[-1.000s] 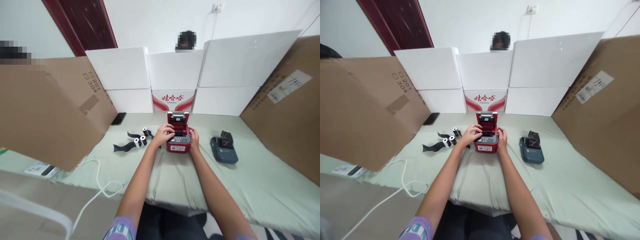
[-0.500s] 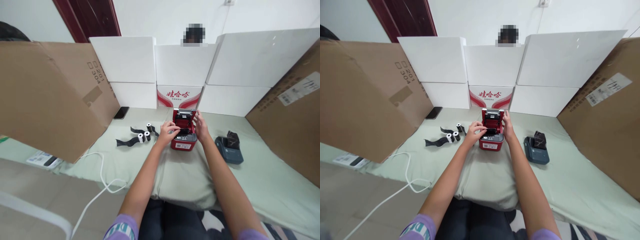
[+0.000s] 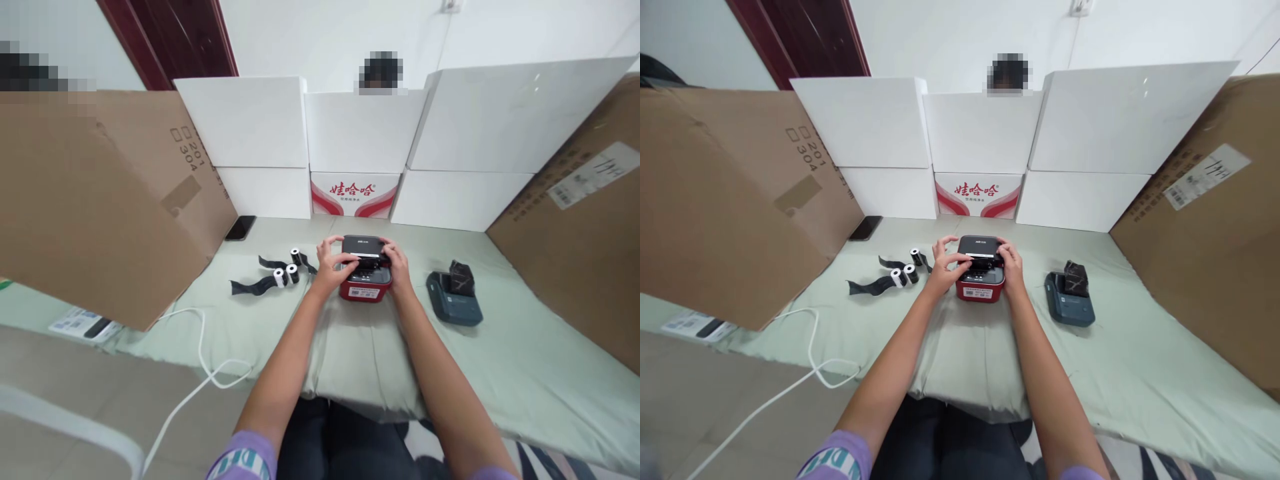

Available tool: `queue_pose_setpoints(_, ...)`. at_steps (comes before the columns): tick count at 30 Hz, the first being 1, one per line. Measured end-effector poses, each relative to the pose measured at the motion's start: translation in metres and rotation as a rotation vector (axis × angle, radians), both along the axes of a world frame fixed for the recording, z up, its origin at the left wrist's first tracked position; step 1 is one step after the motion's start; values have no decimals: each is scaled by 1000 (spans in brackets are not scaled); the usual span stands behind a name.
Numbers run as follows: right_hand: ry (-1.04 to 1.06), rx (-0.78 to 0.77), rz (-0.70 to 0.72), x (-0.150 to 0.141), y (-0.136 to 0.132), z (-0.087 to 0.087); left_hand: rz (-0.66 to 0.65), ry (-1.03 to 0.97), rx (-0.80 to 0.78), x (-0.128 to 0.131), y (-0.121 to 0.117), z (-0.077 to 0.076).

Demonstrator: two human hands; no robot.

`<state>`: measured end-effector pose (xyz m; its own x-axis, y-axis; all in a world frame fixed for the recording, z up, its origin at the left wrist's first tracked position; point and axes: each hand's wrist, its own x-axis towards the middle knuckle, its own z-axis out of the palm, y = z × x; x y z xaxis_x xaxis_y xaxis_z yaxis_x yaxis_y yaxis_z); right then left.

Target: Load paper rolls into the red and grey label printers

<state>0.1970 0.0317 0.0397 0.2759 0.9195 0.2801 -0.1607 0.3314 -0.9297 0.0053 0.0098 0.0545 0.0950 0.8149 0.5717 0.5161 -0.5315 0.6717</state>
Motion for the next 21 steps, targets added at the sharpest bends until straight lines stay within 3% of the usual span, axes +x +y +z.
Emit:
queue_pose_setpoints(5, 132, -52, 2, -1, 1, -17, -82, -121, -103, 1, 10, -8)
queue_pose_setpoints(12, 199, -142, 129, -2, -2, -19, -282, -661, -455, 19, 27, -31)
queue_pose_setpoints(21, 146, -140, 196, 3, -4, -18, -382, -977, -607, 21, 26, -28)
